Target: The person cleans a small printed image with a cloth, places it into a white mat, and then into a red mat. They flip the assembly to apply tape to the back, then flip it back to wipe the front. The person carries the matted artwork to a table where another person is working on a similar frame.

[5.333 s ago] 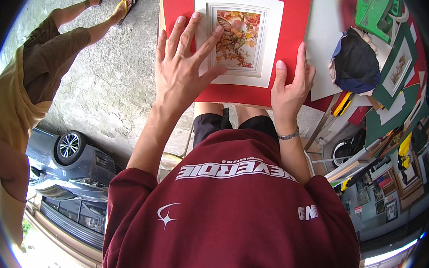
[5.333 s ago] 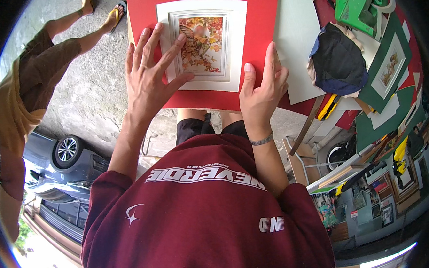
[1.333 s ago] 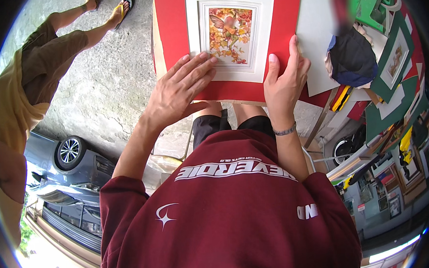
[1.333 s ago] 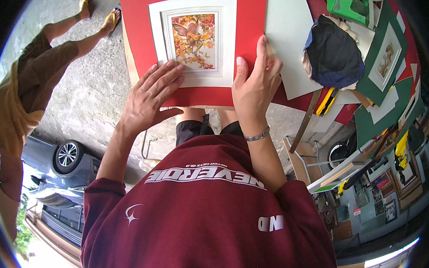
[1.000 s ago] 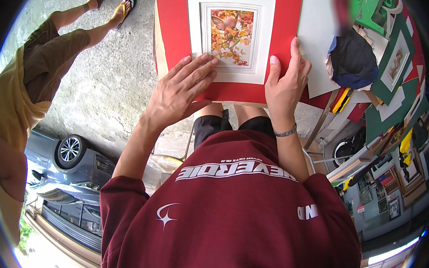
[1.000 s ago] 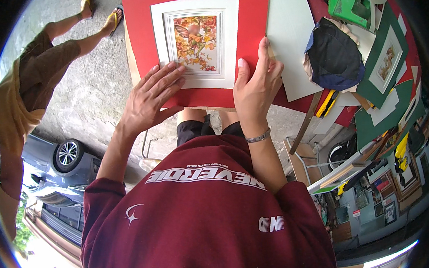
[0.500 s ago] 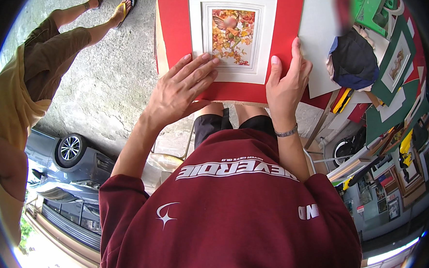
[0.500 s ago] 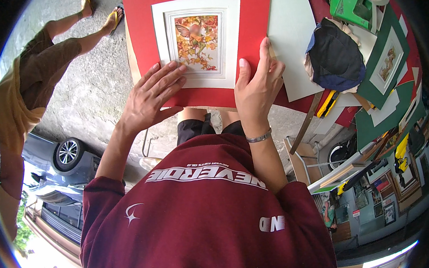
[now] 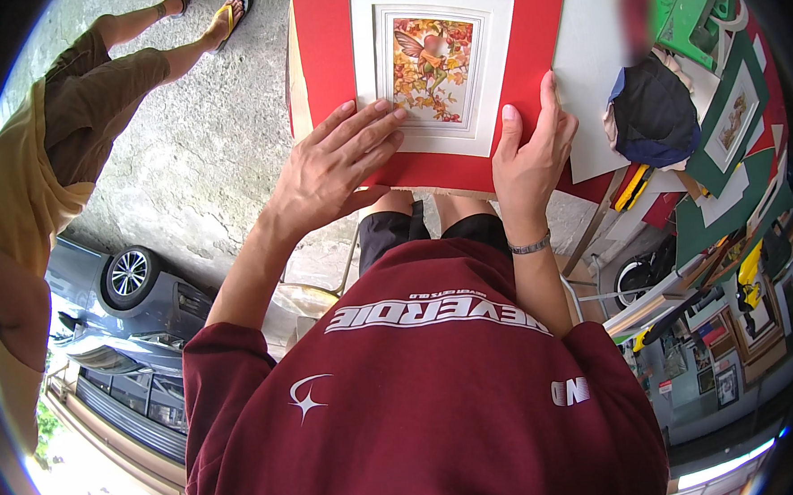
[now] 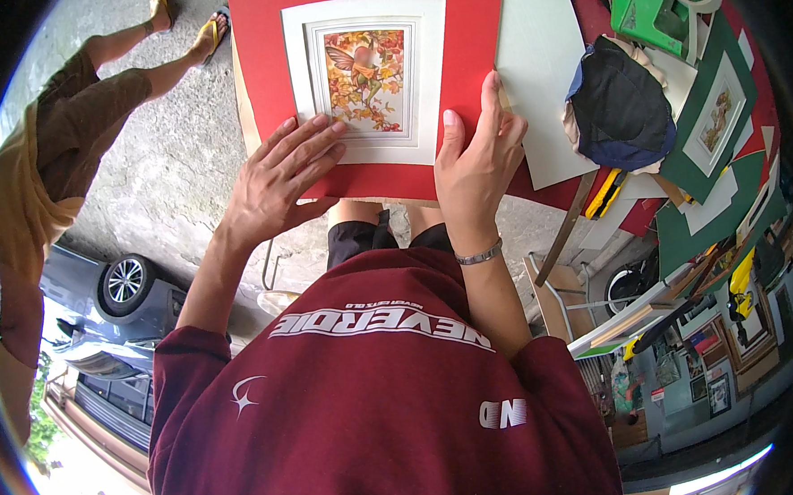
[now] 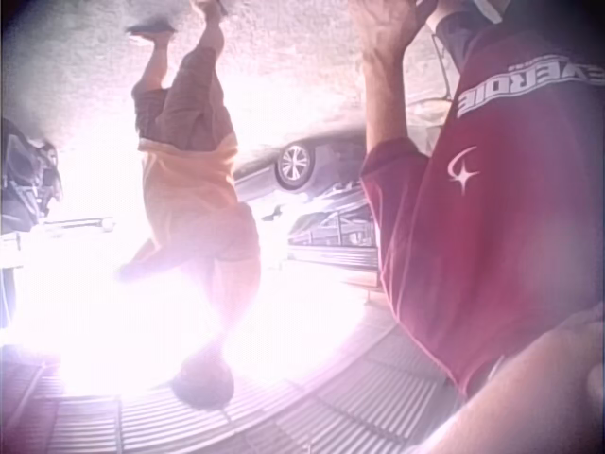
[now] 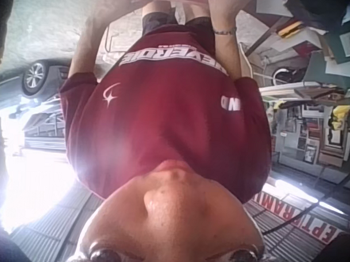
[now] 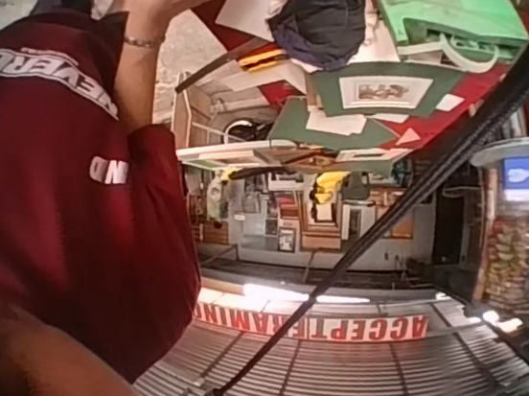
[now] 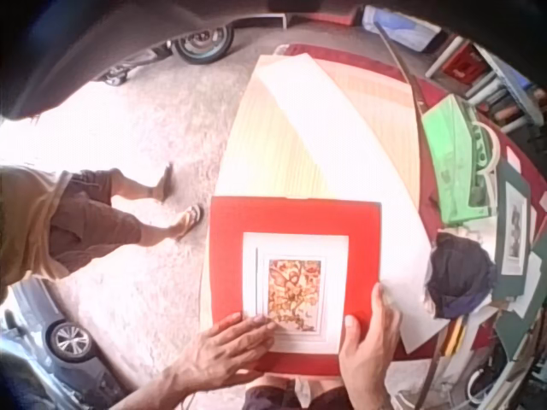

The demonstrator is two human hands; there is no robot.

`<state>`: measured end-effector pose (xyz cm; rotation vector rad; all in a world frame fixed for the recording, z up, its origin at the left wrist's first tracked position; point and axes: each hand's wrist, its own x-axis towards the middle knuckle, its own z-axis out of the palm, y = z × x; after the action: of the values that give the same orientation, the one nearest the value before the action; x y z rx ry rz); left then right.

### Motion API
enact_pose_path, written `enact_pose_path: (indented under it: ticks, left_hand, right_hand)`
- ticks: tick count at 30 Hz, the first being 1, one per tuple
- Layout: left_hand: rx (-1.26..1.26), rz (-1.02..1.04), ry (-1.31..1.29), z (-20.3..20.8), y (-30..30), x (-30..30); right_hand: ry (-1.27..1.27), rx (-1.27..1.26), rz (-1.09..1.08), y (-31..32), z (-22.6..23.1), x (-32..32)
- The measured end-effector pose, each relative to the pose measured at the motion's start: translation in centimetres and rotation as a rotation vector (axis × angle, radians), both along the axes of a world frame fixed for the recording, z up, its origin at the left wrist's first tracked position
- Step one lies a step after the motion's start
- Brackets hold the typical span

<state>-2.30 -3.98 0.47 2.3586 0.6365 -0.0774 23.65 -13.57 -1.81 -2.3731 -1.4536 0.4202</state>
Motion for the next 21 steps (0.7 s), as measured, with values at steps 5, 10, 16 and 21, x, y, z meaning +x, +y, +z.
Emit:
enact_pose_path:
  ticks: [5, 10, 16, 21]
  left_hand:
    - [-0.001, 0.012, -0.002, 0.05, -0.02, 0.10]
    - [0.013, -0.016, -0.008, -0.18, 0.01, -0.02]
    - [0.018, -0.005, -0.018, 0.01, 0.06, 0.04]
    - [0.016, 0.013, -0.031, 0.03, 0.00, 0.05]
  right_hand:
    - [0.008, 0.008, 0.003, -0.10, -0.09, 0.03]
    - [0.019, 0.003, -0.002, -0.13, -0.18, 0.07]
    - [0.052, -0.029, -0.022, 0.15, 0.60, -0.09]
    - [0.066, -0.061, -0.045, 0.05, 0.59, -0.12]
